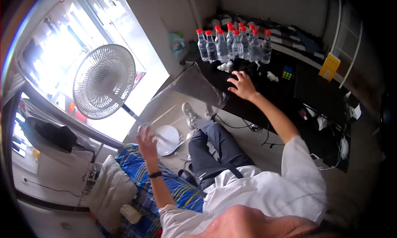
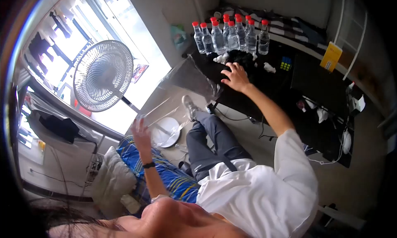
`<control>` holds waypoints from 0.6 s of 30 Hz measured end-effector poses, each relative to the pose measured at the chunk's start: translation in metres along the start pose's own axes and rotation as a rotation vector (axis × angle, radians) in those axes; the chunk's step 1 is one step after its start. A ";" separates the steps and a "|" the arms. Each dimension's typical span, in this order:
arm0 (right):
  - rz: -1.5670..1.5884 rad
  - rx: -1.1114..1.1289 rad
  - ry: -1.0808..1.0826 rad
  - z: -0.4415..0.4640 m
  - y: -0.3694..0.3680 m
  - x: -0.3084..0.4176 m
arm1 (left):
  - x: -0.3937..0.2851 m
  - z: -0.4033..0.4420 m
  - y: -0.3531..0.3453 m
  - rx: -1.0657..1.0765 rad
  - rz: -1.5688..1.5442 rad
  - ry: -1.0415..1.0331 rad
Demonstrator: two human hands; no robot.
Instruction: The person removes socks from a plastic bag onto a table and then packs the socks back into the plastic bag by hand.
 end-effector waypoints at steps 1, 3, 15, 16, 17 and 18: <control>0.030 -0.056 -0.010 -0.009 0.013 0.008 | -0.002 -0.008 0.000 -0.053 -0.161 0.044; 0.323 0.006 -0.094 -0.030 0.020 0.018 | 0.003 -0.011 0.002 -0.059 -0.199 0.083; 0.875 -0.139 -0.525 -0.040 0.126 -0.006 | 0.079 0.078 -0.152 0.338 0.054 0.253; 0.878 -0.153 -0.559 -0.036 0.128 -0.025 | 0.079 0.090 -0.173 0.341 0.045 0.250; 0.830 -0.247 -0.546 -0.029 0.129 -0.044 | 0.083 0.104 -0.199 0.359 -0.009 0.319; 0.673 -0.351 -0.517 -0.018 0.132 -0.058 | 0.089 0.119 -0.224 0.377 -0.060 0.391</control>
Point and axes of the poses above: each hand's wrist, its own z-axis towards the middle knuckle, its own y-axis out of the back of the hand, x = y × z, the point moved 5 cm from there along z, towards the middle knuckle, and after that the axes turned 8 degrees about -x, right-handed, at the moved point
